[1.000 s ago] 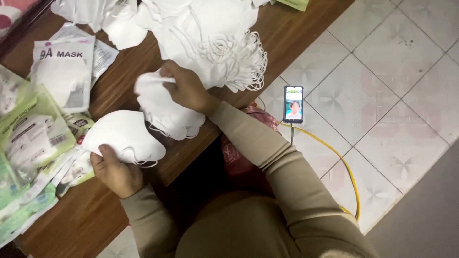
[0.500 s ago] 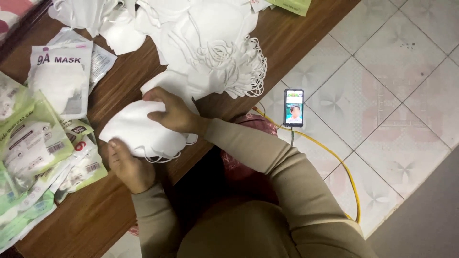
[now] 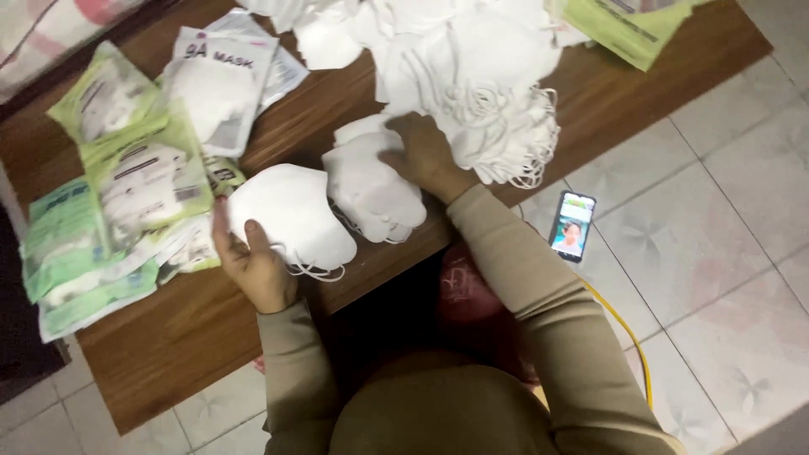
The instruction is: A worker in a packaging factory is seen manually sorting and stacking white face masks on a wooden table.
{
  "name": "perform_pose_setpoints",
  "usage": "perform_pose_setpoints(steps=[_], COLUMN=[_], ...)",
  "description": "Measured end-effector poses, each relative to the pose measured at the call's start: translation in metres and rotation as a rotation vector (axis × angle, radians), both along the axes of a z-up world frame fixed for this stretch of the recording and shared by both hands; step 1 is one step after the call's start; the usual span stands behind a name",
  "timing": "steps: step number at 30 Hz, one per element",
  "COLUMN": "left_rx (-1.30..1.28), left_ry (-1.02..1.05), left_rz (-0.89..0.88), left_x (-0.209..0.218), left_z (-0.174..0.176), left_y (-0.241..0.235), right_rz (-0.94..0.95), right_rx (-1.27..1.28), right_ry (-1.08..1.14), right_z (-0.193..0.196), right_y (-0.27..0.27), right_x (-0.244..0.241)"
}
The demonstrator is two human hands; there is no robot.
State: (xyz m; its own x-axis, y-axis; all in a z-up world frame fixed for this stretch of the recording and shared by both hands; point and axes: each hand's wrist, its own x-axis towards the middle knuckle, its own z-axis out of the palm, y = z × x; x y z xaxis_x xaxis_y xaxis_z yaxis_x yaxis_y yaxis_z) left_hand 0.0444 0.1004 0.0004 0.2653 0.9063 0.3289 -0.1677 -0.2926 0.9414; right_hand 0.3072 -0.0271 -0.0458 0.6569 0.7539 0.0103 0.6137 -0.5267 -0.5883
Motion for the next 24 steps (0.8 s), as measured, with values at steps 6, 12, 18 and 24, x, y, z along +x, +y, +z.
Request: perform_pose_setpoints(steps=[6, 12, 18, 24], left_rx=[-0.182, -0.179, -0.181, -0.247], left_ry=[0.023, -0.011, -0.053, -0.030], left_rz=[0.061, 0.043, 0.002, -0.008], left_x=[0.000, -0.002, 0.004, 0.007], left_z=[-0.001, -0.009, 0.002, 0.005], left_y=[-0.003, -0.002, -0.009, -0.007], right_rz=[-0.031, -0.016, -0.034, -0.138], right_rx=[-0.220, -0.145, -0.056, 0.330], right_ry=[-0.007, 0.051, 0.102, 0.233], right_z=[-0.009, -0.004, 0.023, 0.060], right_y=[0.015, 0.018, 0.008, -0.008], right_x=[-0.003, -0.007, -0.024, -0.028])
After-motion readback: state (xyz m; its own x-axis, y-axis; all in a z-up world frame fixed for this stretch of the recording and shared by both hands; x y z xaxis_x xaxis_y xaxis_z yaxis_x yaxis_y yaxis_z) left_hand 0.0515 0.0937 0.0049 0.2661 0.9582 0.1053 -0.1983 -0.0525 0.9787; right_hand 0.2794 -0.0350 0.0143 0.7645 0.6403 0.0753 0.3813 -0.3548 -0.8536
